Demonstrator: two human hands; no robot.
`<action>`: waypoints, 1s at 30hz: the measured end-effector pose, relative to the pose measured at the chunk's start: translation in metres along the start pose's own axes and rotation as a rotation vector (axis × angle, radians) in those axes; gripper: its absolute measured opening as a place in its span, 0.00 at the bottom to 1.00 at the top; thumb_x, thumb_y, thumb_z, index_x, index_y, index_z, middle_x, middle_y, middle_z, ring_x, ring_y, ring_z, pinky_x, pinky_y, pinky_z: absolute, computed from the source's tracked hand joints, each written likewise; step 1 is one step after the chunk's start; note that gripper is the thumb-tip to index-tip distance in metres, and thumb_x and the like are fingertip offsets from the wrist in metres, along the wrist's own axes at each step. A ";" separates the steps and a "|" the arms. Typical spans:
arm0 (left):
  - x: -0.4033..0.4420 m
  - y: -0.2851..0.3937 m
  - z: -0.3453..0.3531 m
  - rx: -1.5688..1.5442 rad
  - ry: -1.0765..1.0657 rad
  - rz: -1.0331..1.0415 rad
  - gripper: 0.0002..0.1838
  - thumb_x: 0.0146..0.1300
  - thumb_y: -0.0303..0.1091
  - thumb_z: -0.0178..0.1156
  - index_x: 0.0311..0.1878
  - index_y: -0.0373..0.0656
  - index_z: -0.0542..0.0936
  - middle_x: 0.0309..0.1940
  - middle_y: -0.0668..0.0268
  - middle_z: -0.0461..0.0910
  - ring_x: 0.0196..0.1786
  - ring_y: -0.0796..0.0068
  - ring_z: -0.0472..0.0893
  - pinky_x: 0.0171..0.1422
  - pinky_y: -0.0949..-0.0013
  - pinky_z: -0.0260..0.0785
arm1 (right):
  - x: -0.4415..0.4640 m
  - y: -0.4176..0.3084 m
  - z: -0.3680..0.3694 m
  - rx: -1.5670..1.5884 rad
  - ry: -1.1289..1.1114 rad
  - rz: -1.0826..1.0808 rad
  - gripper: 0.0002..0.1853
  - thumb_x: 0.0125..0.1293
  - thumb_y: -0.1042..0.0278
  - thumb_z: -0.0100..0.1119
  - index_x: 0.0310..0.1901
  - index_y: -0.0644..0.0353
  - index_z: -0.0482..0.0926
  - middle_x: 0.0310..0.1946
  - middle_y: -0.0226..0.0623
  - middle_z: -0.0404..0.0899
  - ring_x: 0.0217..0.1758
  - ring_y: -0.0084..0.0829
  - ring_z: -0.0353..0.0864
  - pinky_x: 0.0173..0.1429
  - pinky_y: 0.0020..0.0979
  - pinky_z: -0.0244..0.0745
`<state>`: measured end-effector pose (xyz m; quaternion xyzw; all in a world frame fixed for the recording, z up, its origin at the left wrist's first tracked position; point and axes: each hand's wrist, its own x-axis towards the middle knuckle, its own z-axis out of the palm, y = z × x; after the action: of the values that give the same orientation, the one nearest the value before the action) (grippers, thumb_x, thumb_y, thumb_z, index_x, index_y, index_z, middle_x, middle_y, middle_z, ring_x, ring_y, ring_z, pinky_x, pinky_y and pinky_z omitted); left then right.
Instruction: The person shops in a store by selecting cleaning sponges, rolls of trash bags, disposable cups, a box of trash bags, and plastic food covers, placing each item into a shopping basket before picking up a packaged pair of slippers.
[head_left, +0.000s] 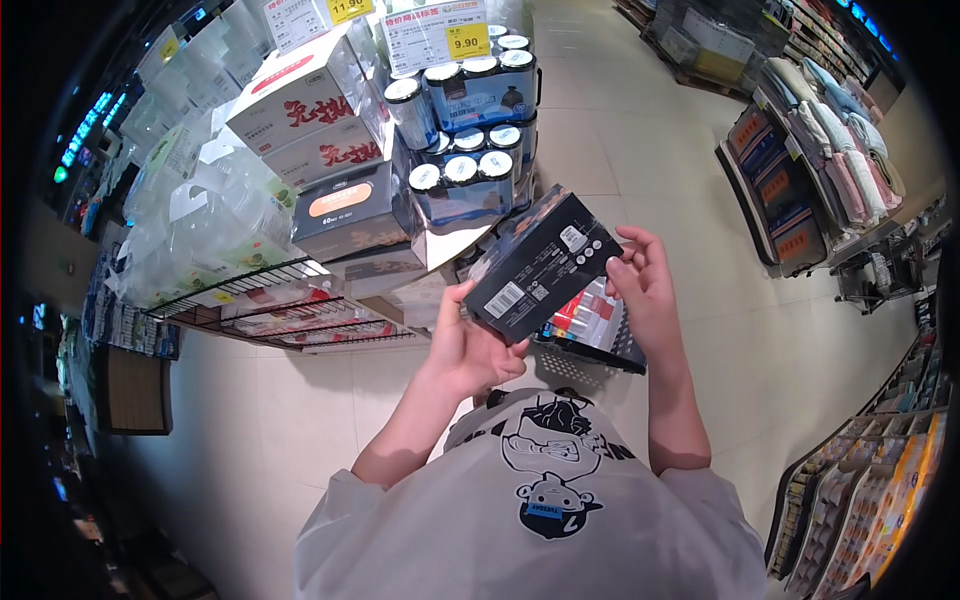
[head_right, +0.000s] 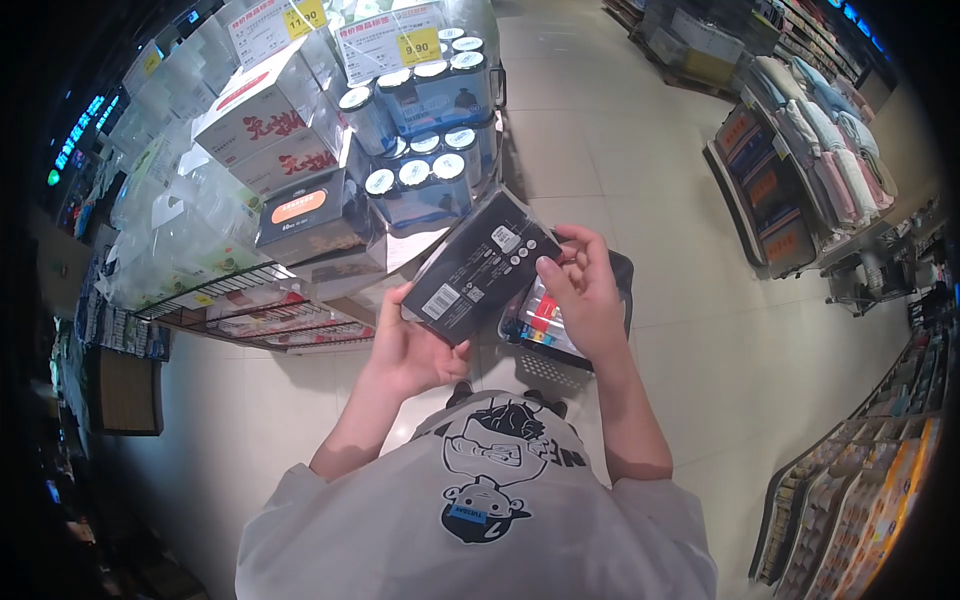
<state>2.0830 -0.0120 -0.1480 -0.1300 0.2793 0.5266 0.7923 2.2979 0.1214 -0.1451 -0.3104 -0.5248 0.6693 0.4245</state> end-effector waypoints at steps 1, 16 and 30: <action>0.000 -0.001 0.000 -0.007 -0.003 0.004 0.36 0.57 0.70 0.57 0.55 0.47 0.80 0.47 0.63 0.83 0.39 0.61 0.79 0.38 0.67 0.62 | 0.000 0.002 -0.001 -0.007 -0.012 -0.018 0.24 0.72 0.73 0.61 0.66 0.64 0.64 0.47 0.33 0.74 0.44 0.17 0.77 0.47 0.20 0.74; 0.020 0.001 -0.064 0.498 -0.140 0.641 0.43 0.52 0.35 0.72 0.71 0.40 0.62 0.58 0.63 0.78 0.61 0.68 0.79 0.65 0.61 0.73 | -0.006 -0.008 -0.010 -0.212 -0.105 0.001 0.44 0.58 0.63 0.77 0.72 0.65 0.61 0.53 0.34 0.73 0.53 0.22 0.75 0.59 0.26 0.71; -0.023 0.035 -0.016 1.811 -0.080 1.440 0.45 0.45 0.30 0.80 0.67 0.47 0.65 0.68 0.54 0.71 0.70 0.49 0.72 0.74 0.50 0.65 | 0.001 0.018 -0.023 -0.638 -0.290 -0.630 0.42 0.51 0.72 0.77 0.67 0.51 0.64 0.70 0.45 0.72 0.54 0.43 0.83 0.52 0.37 0.76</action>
<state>2.0398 -0.0226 -0.1446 0.6912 0.5384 0.4669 0.1201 2.3124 0.1309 -0.1684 -0.1542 -0.8269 0.3497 0.4124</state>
